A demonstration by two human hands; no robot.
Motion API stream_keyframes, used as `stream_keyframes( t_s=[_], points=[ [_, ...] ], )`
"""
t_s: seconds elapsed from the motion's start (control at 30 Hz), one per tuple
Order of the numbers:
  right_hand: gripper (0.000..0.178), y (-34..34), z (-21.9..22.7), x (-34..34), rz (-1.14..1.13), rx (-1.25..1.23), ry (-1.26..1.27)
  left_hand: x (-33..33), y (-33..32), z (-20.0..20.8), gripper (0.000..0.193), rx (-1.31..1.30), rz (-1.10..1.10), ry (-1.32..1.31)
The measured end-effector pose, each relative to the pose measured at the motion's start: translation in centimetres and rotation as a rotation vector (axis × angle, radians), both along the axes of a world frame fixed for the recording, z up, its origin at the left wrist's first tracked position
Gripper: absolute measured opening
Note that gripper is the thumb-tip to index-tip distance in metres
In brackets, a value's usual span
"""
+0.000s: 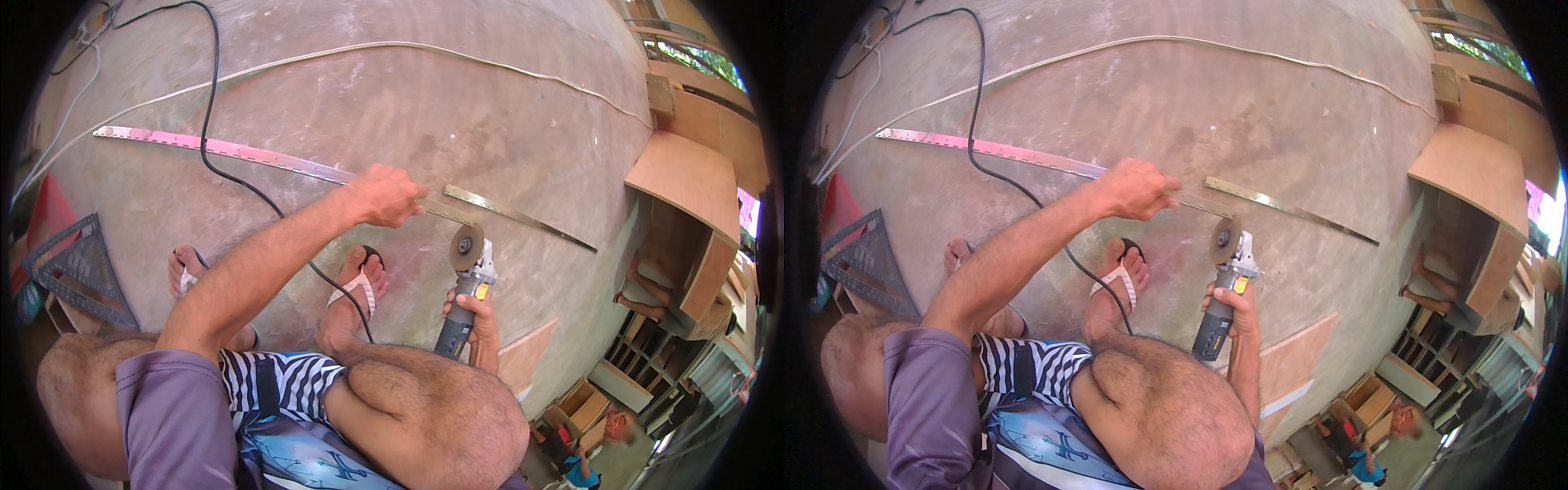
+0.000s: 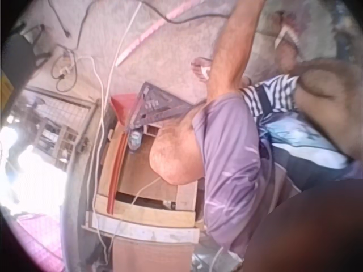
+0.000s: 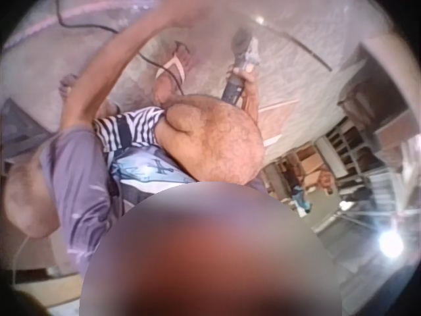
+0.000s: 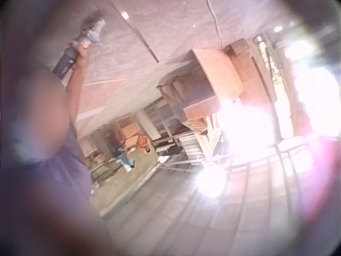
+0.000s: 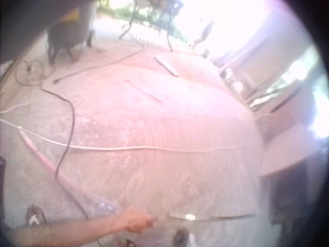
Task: The person uses an angle grinder to cut a long metal strip into shorter pieces on the floor. They then carry the cut pieces to a wooden cabinet and fit one into a groove on the cabinet's edge.
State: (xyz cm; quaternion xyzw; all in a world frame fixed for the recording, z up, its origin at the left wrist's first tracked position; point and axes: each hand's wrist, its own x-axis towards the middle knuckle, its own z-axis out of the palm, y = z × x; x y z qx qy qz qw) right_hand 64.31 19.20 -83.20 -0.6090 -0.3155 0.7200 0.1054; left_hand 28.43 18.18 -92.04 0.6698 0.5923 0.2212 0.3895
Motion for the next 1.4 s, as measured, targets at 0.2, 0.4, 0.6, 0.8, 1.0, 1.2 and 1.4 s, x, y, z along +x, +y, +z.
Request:
stream_keyframes(
  t_s=[0.2, 0.4, 0.6, 0.8, 1.0, 1.2, 1.4],
  points=[
    [0.049, -1.0, 0.2, 0.4, -0.047, 0.003, 0.023, -0.6, 0.9, 0.7, 0.032, -0.098, -0.077, 0.000],
    [0.051, -1.7, 0.5, 0.2, -0.006, 0.177, -0.176, -0.5, 1.7, 1.4, 0.040, -0.134, -0.218, 0.203],
    [0.054, -1.7, 0.5, -0.2, 0.080, 0.462, -0.457, -0.7, 1.3, 1.4, 0.041, -0.145, -0.191, 0.139],
    [0.067, -0.7, 0.2, 0.6, 0.217, 0.464, -0.580, -0.6, 1.2, 1.5, 0.040, -0.142, -0.164, 0.133],
    [0.071, -1.6, -0.7, 0.1, 0.186, 0.532, -0.608, -0.6, 1.3, 1.6, 0.047, -0.108, -0.152, 0.140],
    [0.075, -2.6, 0.3, -1.1, 0.228, 0.671, -0.774, -0.4, 1.2, 1.2, 0.051, -0.055, -0.099, 0.132],
    [0.079, -2.3, 1.3, -2.1, 0.278, 0.709, -0.911, -0.2, 1.1, 1.1, 0.051, -0.059, -0.103, 0.164]
  ],
)
